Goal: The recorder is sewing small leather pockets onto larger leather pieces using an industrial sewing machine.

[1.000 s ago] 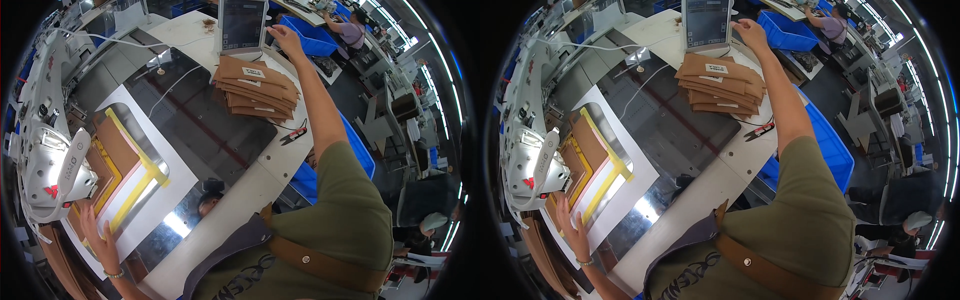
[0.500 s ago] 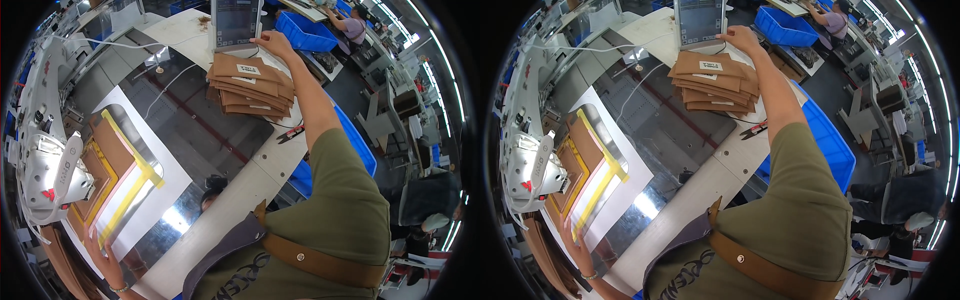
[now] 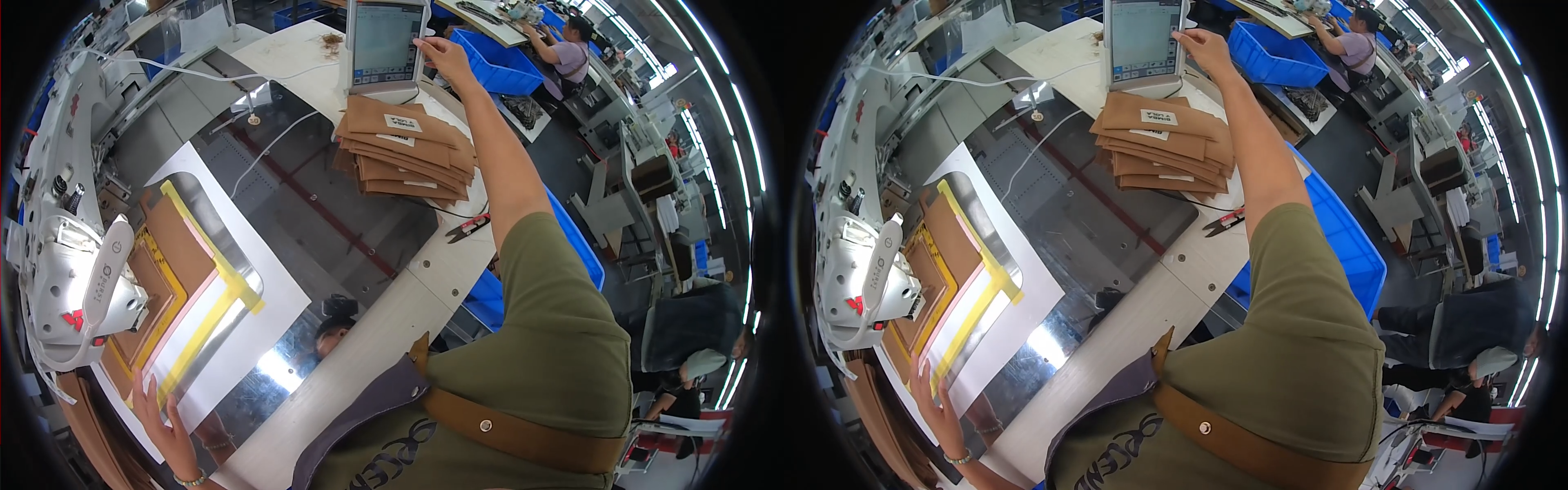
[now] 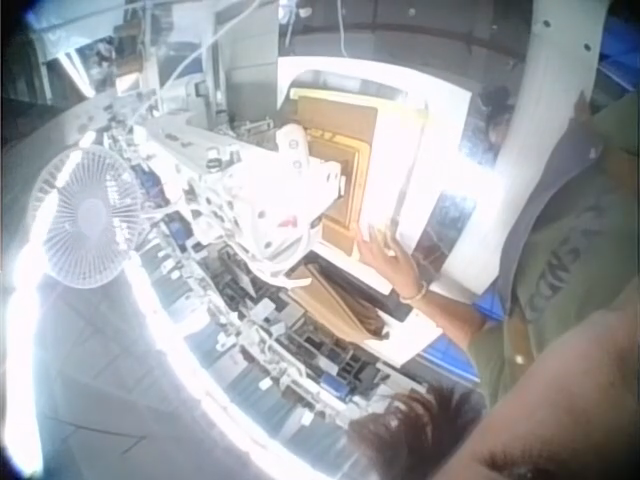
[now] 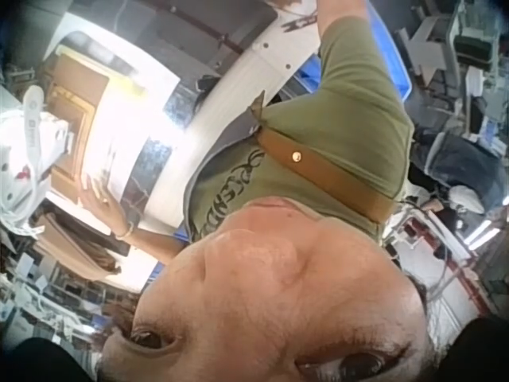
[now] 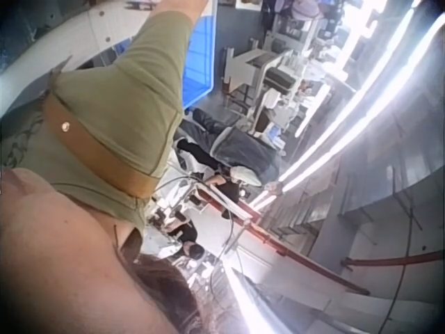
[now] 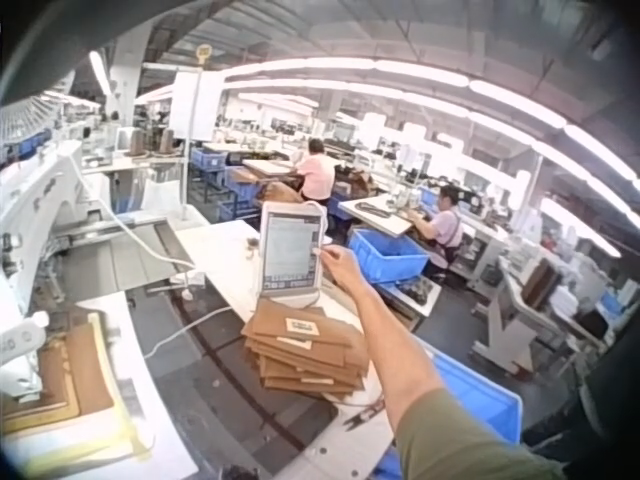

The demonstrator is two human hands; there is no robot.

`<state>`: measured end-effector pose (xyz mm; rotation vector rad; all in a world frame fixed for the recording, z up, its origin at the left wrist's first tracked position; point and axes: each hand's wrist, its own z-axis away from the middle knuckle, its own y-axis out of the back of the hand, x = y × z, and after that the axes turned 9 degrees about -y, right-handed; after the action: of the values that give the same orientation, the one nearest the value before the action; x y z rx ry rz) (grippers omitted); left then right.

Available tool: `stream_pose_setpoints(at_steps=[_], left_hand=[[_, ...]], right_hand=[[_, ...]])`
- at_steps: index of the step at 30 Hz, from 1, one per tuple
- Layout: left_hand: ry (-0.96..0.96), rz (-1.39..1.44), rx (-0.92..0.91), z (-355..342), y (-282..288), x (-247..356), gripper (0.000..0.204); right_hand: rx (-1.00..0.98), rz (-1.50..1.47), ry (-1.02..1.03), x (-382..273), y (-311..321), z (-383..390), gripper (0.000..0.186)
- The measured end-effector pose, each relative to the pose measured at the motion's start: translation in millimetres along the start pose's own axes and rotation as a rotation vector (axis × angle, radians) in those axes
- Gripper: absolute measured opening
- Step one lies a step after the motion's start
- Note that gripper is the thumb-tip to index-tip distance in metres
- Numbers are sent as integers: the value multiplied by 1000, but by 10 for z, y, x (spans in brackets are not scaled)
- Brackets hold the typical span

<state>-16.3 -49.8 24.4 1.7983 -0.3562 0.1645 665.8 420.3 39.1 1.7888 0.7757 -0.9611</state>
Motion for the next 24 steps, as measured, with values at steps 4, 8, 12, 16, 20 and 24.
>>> stream_pose_setpoints(at_steps=[4,8,12,16,20,24], left_hand=[[7,36,-1,-34,27,67,41],[12,28,30,26,77,96,41],[32,29,51,45,93,112,41],[75,15,41,19,98,111,42],[86,0,25,31,78,97,41],[107,-1,30,65,46,87,41]], right_hand=[[51,24,59,137,-28,-56,42],[5,122,46,210,-3,-137,42],[62,83,-52,219,55,-214,46],[61,-41,-110,252,60,-249,54],[68,-77,-158,282,41,-257,61],[44,-80,-122,280,53,-247,62]])
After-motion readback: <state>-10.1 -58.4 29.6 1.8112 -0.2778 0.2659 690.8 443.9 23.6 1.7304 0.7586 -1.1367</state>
